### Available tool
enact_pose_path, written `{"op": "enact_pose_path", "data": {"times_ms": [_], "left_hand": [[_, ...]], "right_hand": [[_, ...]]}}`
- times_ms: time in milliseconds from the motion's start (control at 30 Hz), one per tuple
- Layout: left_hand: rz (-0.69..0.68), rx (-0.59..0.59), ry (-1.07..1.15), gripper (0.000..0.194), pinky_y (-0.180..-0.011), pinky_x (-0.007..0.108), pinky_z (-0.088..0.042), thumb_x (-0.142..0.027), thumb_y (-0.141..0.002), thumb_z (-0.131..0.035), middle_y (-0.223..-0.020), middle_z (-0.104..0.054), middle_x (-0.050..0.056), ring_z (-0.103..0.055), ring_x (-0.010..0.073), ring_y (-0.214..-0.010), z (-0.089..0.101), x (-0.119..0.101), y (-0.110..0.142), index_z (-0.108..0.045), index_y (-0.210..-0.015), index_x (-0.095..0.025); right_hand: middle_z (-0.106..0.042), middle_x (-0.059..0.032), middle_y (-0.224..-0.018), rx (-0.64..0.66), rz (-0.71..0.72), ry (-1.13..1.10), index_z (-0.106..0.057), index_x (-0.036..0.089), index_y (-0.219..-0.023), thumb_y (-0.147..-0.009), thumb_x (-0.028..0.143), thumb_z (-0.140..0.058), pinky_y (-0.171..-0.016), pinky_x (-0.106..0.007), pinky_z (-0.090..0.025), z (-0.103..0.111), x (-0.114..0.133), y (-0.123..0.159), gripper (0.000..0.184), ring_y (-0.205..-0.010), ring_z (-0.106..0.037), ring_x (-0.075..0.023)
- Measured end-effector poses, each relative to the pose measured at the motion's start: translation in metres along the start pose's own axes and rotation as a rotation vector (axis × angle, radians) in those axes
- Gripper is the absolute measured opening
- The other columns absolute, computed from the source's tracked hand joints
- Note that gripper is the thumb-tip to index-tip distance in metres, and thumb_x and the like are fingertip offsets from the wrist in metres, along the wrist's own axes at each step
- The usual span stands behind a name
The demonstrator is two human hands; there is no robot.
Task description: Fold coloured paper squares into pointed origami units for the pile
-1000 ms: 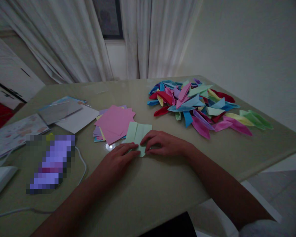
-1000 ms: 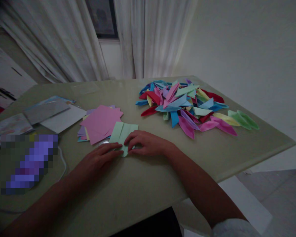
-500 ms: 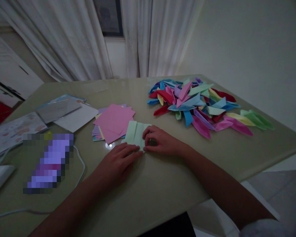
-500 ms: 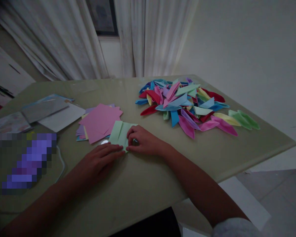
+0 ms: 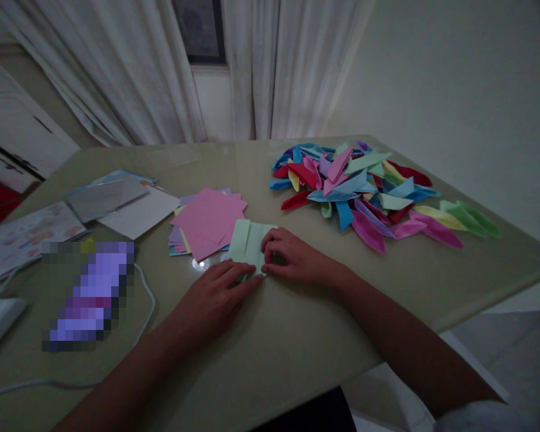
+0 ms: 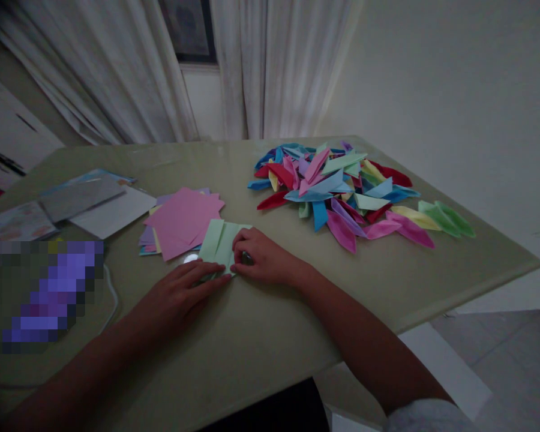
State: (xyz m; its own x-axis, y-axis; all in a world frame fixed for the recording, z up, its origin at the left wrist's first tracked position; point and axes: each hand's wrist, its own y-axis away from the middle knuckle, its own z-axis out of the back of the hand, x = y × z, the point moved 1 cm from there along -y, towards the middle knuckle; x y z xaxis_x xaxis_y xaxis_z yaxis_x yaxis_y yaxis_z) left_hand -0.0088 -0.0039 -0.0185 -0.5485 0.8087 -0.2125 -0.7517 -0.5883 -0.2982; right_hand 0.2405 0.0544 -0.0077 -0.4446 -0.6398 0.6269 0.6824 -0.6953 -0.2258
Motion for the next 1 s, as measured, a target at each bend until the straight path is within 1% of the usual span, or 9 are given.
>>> {"op": "enact_pose_path", "data": {"times_ms": [133,233,400,500,667,800,900,967,1000], "left_hand": [[-0.003,0.028,-0.046,0.046,-0.098,0.053,-0.062,-0.005,-0.100,-0.054,-0.137,-0.073,0.016,-0.071,0.0339,-0.117,0.002,-0.003,-0.001,-0.069,-0.140,-0.020],[0.004,0.042,-0.043,0.050,-0.099,0.053,-0.061,-0.003,-0.098,-0.055,-0.139,-0.072,0.016,-0.070,0.0340,-0.119,0.003,-0.004,-0.001,-0.068,-0.142,-0.022],[-0.014,0.056,-0.083,0.052,-0.100,0.051,-0.062,-0.002,-0.097,-0.055,-0.139,-0.072,0.017,-0.070,0.0332,-0.120,0.003,-0.004,-0.001,-0.066,-0.144,-0.020],[-0.013,0.061,-0.103,0.051,-0.099,0.052,-0.062,-0.003,-0.097,-0.056,-0.139,-0.072,0.017,-0.071,0.0337,-0.120,0.003,-0.005,-0.001,-0.067,-0.143,-0.020],[-0.006,0.068,-0.099,0.048,-0.098,0.050,-0.063,-0.003,-0.098,-0.058,-0.139,-0.073,0.016,-0.071,0.0328,-0.119,0.004,-0.005,-0.001,-0.069,-0.141,-0.020],[0.006,0.049,-0.081,0.048,-0.098,0.051,-0.061,-0.004,-0.099,-0.057,-0.138,-0.073,0.015,-0.071,0.0325,-0.120,0.003,-0.004,0.000,-0.068,-0.141,-0.022],[-0.003,0.048,-0.033,0.050,-0.101,0.053,-0.059,-0.004,-0.097,-0.058,-0.137,-0.071,0.017,-0.068,0.0334,-0.120,0.002,-0.010,0.002,-0.066,-0.143,-0.020],[-0.012,0.063,0.031,0.054,-0.104,0.053,-0.058,-0.004,-0.094,-0.058,-0.138,-0.069,0.018,-0.065,0.0337,-0.123,0.002,-0.018,0.003,-0.064,-0.146,-0.018],[-0.015,0.077,0.072,0.056,-0.105,0.053,-0.057,-0.004,-0.093,-0.059,-0.138,-0.068,0.017,-0.063,0.0337,-0.124,0.002,-0.024,0.003,-0.063,-0.147,-0.017]], "right_hand": [[-0.065,-0.0105,-0.115,0.015,0.009,0.027,-0.067,0.018,-0.091,-0.094,0.020,-0.079,-0.101,-0.041,-0.051,0.001,0.003,0.000,0.013,-0.112,-0.061,-0.0252],[-0.064,-0.0111,-0.118,0.029,-0.010,0.064,-0.068,0.018,-0.095,-0.094,0.021,-0.078,-0.103,-0.043,-0.049,0.002,0.007,0.001,0.010,-0.114,-0.060,-0.0262],[-0.060,-0.0119,-0.125,0.060,-0.128,0.200,-0.068,0.020,-0.106,-0.090,0.032,-0.083,-0.107,-0.051,-0.043,0.005,0.013,0.001,0.025,-0.120,-0.056,-0.0317],[-0.056,-0.0127,-0.134,0.071,-0.197,0.232,-0.066,0.021,-0.111,-0.089,0.036,-0.085,-0.109,-0.054,-0.040,0.008,0.013,0.003,0.033,-0.126,-0.052,-0.0341],[-0.052,-0.0125,-0.139,0.088,-0.306,0.248,-0.064,0.023,-0.114,-0.090,0.039,-0.082,-0.112,-0.055,-0.037,0.021,0.006,0.007,0.034,-0.133,-0.048,-0.0354],[-0.055,-0.0113,-0.130,0.079,-0.285,0.203,-0.064,0.022,-0.114,-0.092,0.035,-0.079,-0.108,-0.050,-0.042,0.026,0.000,0.007,0.030,-0.126,-0.053,-0.0322],[-0.063,-0.0095,-0.118,-0.030,-0.278,0.138,-0.064,0.020,-0.111,-0.094,0.033,-0.077,-0.100,-0.043,-0.046,0.023,-0.002,0.004,0.025,-0.113,-0.059,-0.0275],[-0.067,-0.0082,-0.111,-0.093,-0.296,0.068,-0.063,0.019,-0.113,-0.093,0.034,-0.080,-0.093,-0.039,-0.048,0.019,-0.003,0.002,0.030,-0.102,-0.062,-0.0247],[-0.068,-0.0074,-0.109,-0.102,-0.303,0.035,-0.063,0.018,-0.115,-0.091,0.034,-0.083,-0.089,-0.037,-0.048,0.017,-0.003,0.001,0.036,-0.098,-0.063,-0.0235]]}}
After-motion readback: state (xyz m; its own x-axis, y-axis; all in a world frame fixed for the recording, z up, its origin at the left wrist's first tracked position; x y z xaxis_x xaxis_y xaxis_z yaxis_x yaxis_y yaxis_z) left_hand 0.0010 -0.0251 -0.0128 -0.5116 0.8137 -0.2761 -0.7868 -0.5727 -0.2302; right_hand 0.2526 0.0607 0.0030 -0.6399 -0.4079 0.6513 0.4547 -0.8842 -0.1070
